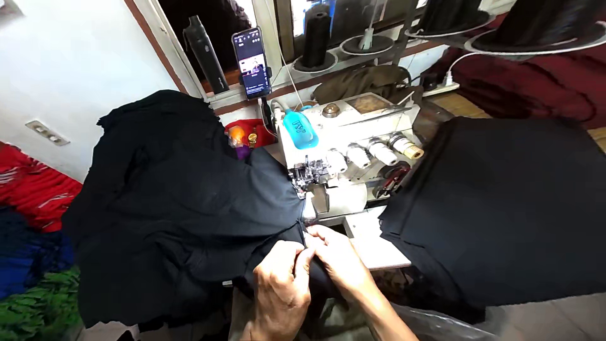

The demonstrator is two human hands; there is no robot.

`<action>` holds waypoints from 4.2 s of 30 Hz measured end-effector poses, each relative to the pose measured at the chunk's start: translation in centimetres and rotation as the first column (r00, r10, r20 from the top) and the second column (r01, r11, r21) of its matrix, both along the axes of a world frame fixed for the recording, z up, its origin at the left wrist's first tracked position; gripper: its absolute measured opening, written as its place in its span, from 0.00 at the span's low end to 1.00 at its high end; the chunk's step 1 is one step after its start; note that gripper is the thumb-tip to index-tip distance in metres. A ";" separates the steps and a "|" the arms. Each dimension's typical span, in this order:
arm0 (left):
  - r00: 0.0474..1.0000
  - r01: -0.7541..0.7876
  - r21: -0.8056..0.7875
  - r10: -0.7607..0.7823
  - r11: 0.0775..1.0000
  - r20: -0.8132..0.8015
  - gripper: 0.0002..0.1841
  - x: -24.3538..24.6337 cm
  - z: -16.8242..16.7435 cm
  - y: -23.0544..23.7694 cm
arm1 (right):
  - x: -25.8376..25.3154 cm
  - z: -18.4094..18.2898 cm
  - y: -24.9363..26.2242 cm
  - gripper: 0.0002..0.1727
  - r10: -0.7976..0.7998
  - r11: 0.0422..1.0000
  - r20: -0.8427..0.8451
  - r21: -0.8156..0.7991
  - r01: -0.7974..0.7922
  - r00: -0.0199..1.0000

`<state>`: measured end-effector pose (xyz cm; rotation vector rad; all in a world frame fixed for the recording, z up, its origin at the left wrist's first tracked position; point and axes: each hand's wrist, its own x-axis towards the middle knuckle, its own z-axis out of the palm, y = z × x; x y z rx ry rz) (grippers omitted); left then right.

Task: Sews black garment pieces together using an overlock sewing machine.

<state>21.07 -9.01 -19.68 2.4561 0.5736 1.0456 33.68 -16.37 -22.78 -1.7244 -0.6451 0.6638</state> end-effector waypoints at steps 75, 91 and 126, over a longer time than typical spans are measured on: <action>0.964 0.203 0.199 -0.160 0.959 -0.213 0.03 -0.8 1.0 3.4 | -5.5 -0.5 -1.2 0.09 -0.227 0.905 -0.344 0.272 0.327 0.911; 0.986 0.151 0.003 -0.151 0.989 0.075 0.05 -1.1 -0.9 1.1 | -6.4 0.2 -2.6 0.08 -0.241 0.882 -0.328 0.320 0.347 0.913; 0.958 -0.126 0.229 0.179 0.965 -0.226 0.20 2.7 -0.1 2.4 | -6.1 0.3 -2.0 0.05 -0.299 0.788 -0.439 0.387 0.479 0.847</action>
